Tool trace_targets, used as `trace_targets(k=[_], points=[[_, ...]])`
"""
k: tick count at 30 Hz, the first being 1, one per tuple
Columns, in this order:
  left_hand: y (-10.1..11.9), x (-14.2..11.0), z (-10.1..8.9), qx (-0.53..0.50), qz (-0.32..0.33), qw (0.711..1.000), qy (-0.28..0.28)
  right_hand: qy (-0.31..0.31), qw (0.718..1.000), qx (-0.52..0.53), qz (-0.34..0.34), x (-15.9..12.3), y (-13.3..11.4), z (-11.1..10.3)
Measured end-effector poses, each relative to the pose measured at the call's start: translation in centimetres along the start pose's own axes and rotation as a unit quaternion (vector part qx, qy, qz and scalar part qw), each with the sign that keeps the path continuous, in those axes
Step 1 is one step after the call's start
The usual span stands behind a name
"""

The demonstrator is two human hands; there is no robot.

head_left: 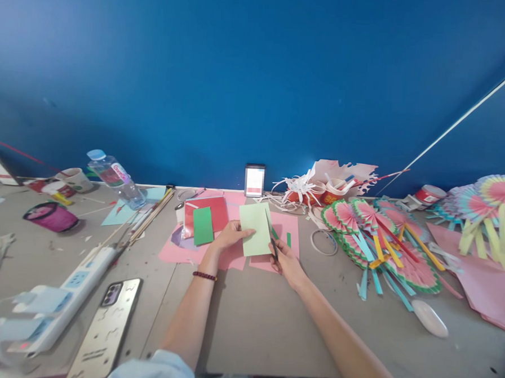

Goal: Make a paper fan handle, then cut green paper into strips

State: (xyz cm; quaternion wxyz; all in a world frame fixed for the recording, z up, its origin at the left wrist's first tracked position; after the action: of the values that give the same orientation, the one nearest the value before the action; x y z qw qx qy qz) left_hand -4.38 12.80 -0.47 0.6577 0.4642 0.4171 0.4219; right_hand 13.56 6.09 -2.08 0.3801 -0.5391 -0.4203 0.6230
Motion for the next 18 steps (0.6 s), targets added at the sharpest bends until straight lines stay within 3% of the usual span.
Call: trace_targets(k=[18], points=[[-0.24, 0.08, 0.10, 0.027, 0.006, 1.000, -0.015, 0.002, 1.000, 0.011, -0.005, 0.08, 0.05, -0.04]])
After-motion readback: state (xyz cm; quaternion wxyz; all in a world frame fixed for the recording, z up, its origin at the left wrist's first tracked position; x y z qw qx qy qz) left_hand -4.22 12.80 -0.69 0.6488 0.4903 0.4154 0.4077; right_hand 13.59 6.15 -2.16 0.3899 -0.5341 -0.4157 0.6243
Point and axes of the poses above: each hand's wrist, its own x-axis towards the middle knuckle, its own z-axis out of the palm, y = z × x, the point moved 5 cm from there along x, towards the middle knuckle, and after that the axes turned 8 degrees about -x, right-handed, at the moved point
